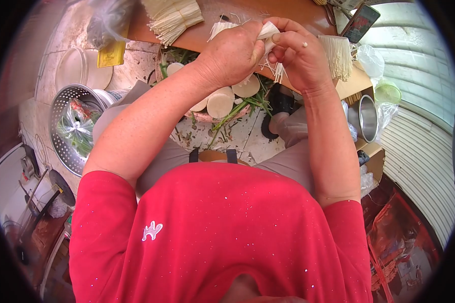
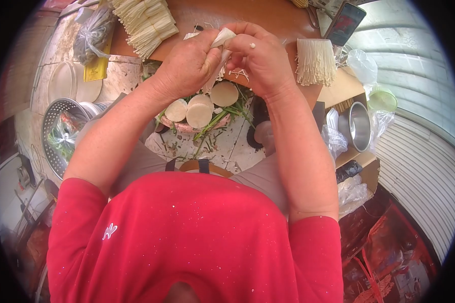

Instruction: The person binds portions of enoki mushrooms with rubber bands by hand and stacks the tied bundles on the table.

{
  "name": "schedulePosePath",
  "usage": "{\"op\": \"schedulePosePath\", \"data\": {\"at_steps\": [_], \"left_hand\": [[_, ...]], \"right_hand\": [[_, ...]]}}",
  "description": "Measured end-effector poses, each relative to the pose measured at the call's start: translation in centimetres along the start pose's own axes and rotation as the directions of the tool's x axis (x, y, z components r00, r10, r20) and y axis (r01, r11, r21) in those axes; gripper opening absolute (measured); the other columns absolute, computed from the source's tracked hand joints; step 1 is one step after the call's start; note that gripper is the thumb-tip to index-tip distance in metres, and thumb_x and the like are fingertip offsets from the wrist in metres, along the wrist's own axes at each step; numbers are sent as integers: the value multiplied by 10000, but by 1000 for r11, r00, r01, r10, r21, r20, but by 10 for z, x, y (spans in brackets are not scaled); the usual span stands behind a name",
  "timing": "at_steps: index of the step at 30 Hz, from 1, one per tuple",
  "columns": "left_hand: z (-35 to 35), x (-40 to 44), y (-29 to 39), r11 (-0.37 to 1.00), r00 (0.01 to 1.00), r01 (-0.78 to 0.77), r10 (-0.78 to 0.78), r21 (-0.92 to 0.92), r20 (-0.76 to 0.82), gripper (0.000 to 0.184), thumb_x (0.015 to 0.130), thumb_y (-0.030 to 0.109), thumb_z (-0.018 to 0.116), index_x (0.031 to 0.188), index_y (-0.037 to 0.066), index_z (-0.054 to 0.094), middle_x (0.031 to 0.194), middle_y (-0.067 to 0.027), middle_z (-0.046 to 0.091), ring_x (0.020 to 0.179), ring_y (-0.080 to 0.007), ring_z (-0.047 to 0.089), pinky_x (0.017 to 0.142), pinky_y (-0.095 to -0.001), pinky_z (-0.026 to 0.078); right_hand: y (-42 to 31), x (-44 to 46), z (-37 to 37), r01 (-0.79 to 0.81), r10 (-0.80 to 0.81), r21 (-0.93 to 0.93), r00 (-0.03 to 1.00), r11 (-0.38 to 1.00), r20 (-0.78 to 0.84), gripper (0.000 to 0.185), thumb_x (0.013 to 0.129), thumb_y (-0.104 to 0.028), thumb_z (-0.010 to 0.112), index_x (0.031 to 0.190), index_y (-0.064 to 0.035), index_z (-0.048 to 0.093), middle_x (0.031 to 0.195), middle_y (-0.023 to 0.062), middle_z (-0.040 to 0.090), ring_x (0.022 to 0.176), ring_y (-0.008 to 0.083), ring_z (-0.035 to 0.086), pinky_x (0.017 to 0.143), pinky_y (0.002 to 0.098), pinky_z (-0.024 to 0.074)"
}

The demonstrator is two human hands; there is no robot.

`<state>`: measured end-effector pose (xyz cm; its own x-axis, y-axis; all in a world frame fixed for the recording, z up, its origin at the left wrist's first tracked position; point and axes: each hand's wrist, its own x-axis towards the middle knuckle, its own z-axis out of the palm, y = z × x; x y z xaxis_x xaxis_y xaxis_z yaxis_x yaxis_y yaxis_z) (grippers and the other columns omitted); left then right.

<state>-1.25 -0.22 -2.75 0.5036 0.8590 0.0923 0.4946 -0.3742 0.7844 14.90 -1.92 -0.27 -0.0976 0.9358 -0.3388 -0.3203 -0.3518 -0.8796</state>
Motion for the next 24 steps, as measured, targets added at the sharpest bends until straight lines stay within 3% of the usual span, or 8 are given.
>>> {"op": "schedulePosePath", "data": {"at_steps": [7,10,12,13,16,20,22,24], "left_hand": [[-4,-1,13,981,978,152,-166,117,125,358,885,177,465,1166,-43,498,918,-264,621,861,-403,615,743,-443,486],[-21,0,14,994,977,79,-62,-75,202,403,839,191,487,1159,-52,512,950,-205,643,868,-324,638,770,-384,498],[-35,4,10,735,879,384,-105,-559,466,431,790,203,501,1151,-28,546,1012,-117,643,880,-215,636,799,-320,498],[-34,4,4,572,825,514,-125,-639,551,384,818,219,581,1136,6,574,1042,-72,634,887,-149,626,819,-296,501],[-25,1,9,465,821,494,30,-735,571,364,853,258,645,1118,18,580,1021,-79,632,886,-131,621,804,-288,513],[-13,-3,9,388,852,469,37,-793,522,355,873,270,665,1105,16,577,959,-71,637,841,-125,627,732,-279,534],[-11,-3,10,482,882,454,-121,-749,456,307,900,240,631,1102,18,568,914,-65,639,783,-135,640,658,-276,547],[-7,0,5,407,898,439,-176,-801,403,289,904,227,627,1099,23,565,908,-61,639,765,-142,646,647,-278,553]], "right_hand": [[5,-1,6,29,-45,-204,996,979,-76,267,825,-171,681,993,26,617,755,41,612,566,92,547,519,213,447],[-4,-2,2,12,-29,-274,998,962,-58,248,832,-165,679,980,26,622,740,39,611,562,82,546,506,203,440],[-9,-3,-2,11,-18,-300,1000,954,-20,232,834,-155,674,972,26,625,732,38,610,557,78,545,498,200,437],[-10,-4,-5,15,-5,-277,999,961,38,228,836,-153,673,970,25,627,735,40,611,542,73,535,491,197,432],[-16,-8,-4,4,24,-230,993,973,118,228,837,-155,680,973,21,632,741,39,612,528,64,516,476,191,415],[-14,-5,-9,17,7,-209,993,978,117,262,823,-176,714,988,13,639,736,27,607,529,55,489,456,187,374],[-14,-3,-5,29,-17,-206,998,978,62,281,817,-184,723,1003,10,641,724,21,602,534,56,488,452,190,365],[-14,-2,-4,42,-41,-203,999,978,9,301,812,-193,732,1019,7,643,712,15,597,538,56,487,448,194,356]]}}
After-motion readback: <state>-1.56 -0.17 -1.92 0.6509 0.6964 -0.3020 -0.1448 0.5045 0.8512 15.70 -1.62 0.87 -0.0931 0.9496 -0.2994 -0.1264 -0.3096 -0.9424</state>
